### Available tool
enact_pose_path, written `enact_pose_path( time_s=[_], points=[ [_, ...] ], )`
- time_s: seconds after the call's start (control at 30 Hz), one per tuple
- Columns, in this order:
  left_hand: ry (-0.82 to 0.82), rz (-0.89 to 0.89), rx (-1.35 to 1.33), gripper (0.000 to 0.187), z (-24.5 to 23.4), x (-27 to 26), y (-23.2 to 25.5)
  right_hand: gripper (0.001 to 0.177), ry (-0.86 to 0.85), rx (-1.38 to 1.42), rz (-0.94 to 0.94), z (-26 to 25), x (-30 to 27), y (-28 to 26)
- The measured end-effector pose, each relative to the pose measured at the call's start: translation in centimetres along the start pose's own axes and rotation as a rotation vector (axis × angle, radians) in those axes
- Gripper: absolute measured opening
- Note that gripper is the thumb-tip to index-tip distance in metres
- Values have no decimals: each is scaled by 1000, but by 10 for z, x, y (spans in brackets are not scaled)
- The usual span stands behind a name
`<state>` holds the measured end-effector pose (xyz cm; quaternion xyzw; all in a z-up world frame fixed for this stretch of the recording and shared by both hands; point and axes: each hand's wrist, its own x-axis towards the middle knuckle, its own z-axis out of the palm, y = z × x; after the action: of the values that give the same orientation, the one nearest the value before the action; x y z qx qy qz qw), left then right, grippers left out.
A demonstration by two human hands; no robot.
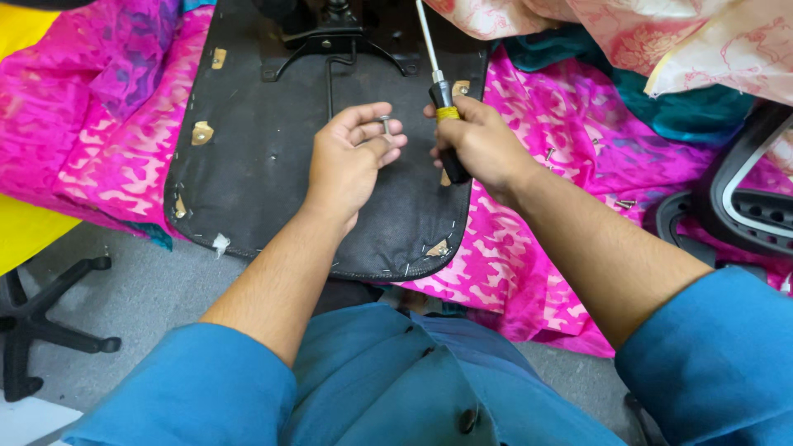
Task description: The person uses a screwdriver to fasten screws into the underside of an office chair seat. They repeatedly pick up screws, align them with holes in the seat base, and tighten them while the chair remains upside down on a patterned cloth.
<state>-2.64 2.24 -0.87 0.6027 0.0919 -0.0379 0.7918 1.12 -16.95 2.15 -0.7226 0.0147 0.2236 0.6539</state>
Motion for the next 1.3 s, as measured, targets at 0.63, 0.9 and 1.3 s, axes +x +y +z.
enact_pose_path(
  time_s=[0.63,0.9,1.3],
  points=[
    [630,1,-185,39,-161,-42,18,48,-156,-434,-758,127,10,-63],
    [513,-36,-113,29,-229,-1,25,60,-26,-582,-798,199,50,-75],
    [241,-95,81,27,-321,99,36,65,276,-681,-769,275,98,-85]
  ],
)
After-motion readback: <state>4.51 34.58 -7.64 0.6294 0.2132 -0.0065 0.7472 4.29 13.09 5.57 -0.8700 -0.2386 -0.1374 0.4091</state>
